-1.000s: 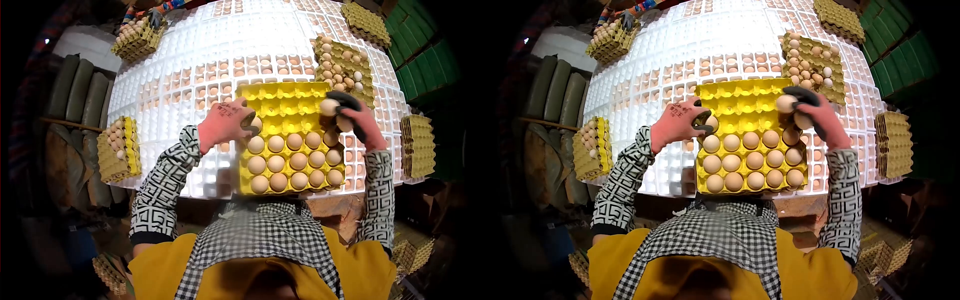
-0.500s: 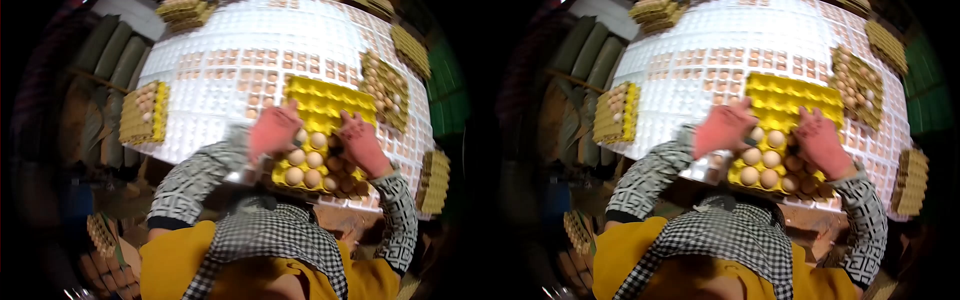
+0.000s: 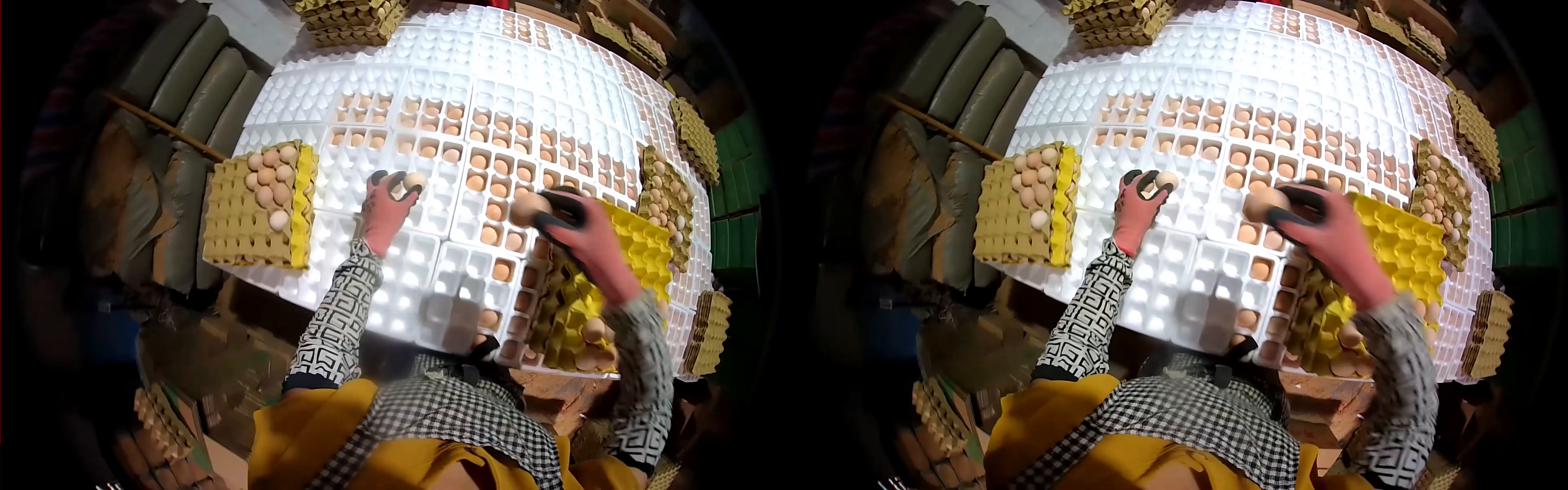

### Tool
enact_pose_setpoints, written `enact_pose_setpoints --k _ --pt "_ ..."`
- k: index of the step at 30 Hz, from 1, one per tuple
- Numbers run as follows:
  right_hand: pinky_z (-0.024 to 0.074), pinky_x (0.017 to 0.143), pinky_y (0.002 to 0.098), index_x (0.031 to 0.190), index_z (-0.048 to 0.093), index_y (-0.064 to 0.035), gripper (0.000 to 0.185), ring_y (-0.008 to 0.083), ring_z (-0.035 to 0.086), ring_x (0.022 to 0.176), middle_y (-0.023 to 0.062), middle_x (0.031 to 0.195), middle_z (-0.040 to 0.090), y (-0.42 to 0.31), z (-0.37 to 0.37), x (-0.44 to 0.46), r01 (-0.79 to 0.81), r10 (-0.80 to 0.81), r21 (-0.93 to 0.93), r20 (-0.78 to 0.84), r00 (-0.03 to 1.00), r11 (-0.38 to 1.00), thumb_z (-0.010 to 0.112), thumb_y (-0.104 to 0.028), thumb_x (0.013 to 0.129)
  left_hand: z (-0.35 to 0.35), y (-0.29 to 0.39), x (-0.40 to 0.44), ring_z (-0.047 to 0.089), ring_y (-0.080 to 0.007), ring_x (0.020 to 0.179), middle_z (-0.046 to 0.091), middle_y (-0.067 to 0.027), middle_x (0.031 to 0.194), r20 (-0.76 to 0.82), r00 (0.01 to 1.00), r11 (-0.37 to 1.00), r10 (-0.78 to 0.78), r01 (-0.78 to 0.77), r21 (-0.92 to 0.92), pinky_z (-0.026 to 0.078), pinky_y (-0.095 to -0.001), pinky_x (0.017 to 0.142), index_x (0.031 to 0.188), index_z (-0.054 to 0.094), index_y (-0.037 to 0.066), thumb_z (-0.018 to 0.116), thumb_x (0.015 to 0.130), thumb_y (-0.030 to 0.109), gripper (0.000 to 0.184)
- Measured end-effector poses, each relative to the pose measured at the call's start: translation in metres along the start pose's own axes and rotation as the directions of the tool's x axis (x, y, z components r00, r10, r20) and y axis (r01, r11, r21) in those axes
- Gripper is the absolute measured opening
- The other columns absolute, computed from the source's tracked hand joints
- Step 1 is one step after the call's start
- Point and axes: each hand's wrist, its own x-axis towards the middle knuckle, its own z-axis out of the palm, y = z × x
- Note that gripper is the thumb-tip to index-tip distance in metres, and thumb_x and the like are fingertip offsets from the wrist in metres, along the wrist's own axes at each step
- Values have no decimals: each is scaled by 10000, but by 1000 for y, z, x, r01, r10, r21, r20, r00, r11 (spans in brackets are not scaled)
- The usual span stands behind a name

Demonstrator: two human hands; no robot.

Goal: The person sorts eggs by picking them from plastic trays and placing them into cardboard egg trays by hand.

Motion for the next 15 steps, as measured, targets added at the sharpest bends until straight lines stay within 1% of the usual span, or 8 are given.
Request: enact_pose_setpoints --k 2,3,4,5,8,9,12,15 --pt "521 770 292 1170 664 0 477 153 659 825 95 994 712 -10 66 68 -78 76 -98 -19 997 992 764 -296 810 10 -23 23 561 -340 1178 501 -178 1344 99 995 987 -31 15 158 478 -409 971 1205 656 136 786 758 339 508" --pt "529 786 347 1177 667 -21 510 223 674 838 130 986 709 24 96 111 35 -58 -213 -102 993 977 752 -362 807 25 -46 28 576 -321 1142 548 -140 1272 192 981 970 -12 -35 239 490 -407 945 1229 642 169 793 732 373 558" --pt "522 833 387 1179 680 -82 530 288 662 935 142 1056 673 40 123 139 -75 37 -192 -194 980 979 741 -438 791 25 -54 27 569 -315 1154 550 -139 1267 277 958 951 66 -145 272 488 -403 950 1281 604 178 781 741 372 600" --pt "526 839 390 1181 678 -135 520 303 638 1024 138 1144 615 65 148 166 -37 -96 -411 -300 949 911 741 -455 777 23 -58 28 569 -317 1154 545 -144 1277 268 962 962 53 -122 245 483 -408 959 1300 586 176 776 746 370 617" --pt "528 866 416 1284 589 -192 574 322 614 1087 152 1323 485 85 195 196 -308 135 -647 -303 943 698 738 -429 783 7 -48 42 550 -340 1171 536 -158 1309 136 991 1000 -6 4 14 449 -413 1005 1294 577 114 764 773 220 564" --pt "524 889 409 1318 557 -193 596 335 604 1104 160 1389 430 98 201 197 -303 166 -631 -268 949 714 735 -415 794 8 -53 53 545 -339 1172 543 -160 1296 21 993 990 113 -111 -82 442 -407 1011 1267 592 89 743 786 155 509" --pt "514 883 454 1336 546 -171 542 363 557 1140 172 1399 426 117 217 180 -191 -142 -687 -397 907 701 697 -311 835 19 -56 86 507 -384 1182 536 -189 1257 -203 927 928 316 -346 -136 423 -452 999 1241 596 77 692 808 111 444" --pt "358 1020 544 1308 556 -175 546 405 472 1186 178 1338 466 159 217 170 98 -357 -801 -151 922 591 703 -280 793 55 -82 102 526 -367 1119 545 -176 1237 56 891 829 450 -441 343 397 -499 972 1220 610 126 675 817 256 428"
